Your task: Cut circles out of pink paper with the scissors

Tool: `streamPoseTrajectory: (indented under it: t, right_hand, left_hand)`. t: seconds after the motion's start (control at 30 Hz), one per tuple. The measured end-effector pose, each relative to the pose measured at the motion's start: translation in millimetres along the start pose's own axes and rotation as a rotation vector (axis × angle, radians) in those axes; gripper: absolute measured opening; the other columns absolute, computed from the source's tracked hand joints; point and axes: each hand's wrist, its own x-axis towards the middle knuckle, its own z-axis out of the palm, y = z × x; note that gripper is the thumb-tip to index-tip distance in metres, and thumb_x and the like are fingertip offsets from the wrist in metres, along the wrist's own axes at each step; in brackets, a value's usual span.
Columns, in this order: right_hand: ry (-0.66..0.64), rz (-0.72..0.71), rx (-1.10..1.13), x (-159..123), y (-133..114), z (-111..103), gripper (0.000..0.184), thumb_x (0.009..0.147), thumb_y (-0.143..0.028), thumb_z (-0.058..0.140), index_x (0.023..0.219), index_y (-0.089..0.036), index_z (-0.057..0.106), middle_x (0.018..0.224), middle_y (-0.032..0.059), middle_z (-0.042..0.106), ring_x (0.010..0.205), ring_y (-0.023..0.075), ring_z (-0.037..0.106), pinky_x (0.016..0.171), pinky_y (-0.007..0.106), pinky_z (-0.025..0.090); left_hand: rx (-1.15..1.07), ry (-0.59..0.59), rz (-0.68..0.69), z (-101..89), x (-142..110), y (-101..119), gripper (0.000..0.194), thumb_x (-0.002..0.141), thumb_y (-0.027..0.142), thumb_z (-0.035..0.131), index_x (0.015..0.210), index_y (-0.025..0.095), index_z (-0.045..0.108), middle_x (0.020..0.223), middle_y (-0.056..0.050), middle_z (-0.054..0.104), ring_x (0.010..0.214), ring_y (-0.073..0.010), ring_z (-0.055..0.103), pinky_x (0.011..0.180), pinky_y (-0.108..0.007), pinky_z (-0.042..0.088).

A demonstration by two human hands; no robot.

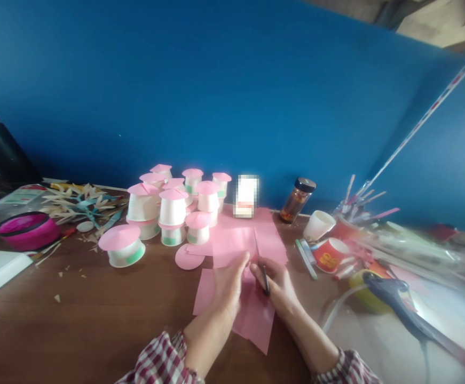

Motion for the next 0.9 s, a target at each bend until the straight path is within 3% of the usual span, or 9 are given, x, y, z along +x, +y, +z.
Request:
streamPoseTrajectory:
  t: [0.17,0.47,0.73,0.9]
  right_hand:
    - [0.000,0.002,-0.001,0.1,-0.9,0.1,0.021,0.078,-0.032,0.066,0.069,-0.014,0.061,0.049,-0.0051,0.044,0.043,0.0078,0.037,0.038,0.018,0.029]
    - [0.007,0.016,0.008,0.0,-6.0,0.7,0.025,0.077,-0.032,0.067,0.062,-0.016,0.055,0.045,-0.0059,0.043,0.038,0.0072,0.038,0.036,0.018,0.029]
    - [-0.015,0.077,0.065,-0.4,-3.0,0.8,0.027,0.075,-0.040,0.068,0.075,-0.013,0.063,0.046,-0.0055,0.046,0.038,0.0075,0.039,0.035,0.018,0.031]
    - [-0.005,0.110,0.099,-0.5,-2.8,0.4,0.032,0.072,-0.043,0.070,0.079,-0.012,0.065,0.048,-0.0049,0.047,0.039,0.0077,0.039,0.035,0.018,0.032]
  left_hand:
    - [0.055,0.053,-0.037,2.1,-4.3,5.9,0.019,0.058,0.026,0.077,0.063,0.011,0.066,0.061,-0.007,0.067,0.061,-0.0198,0.064,0.055,-0.028,0.051]
    - [0.115,0.056,0.037,2.7,-4.6,11.2,0.016,0.060,0.025,0.075,0.064,0.012,0.066,0.060,-0.006,0.066,0.060,-0.0181,0.063,0.054,-0.026,0.050]
    - [0.115,-0.004,0.058,1.1,-3.6,7.2,0.022,0.061,0.029,0.074,0.070,0.010,0.068,0.064,-0.010,0.068,0.061,-0.0212,0.064,0.053,-0.029,0.051]
    - [0.149,0.016,0.073,3.5,-6.5,9.1,0.016,0.061,0.024,0.073,0.067,0.011,0.068,0.061,-0.007,0.067,0.057,-0.0183,0.062,0.050,-0.026,0.049]
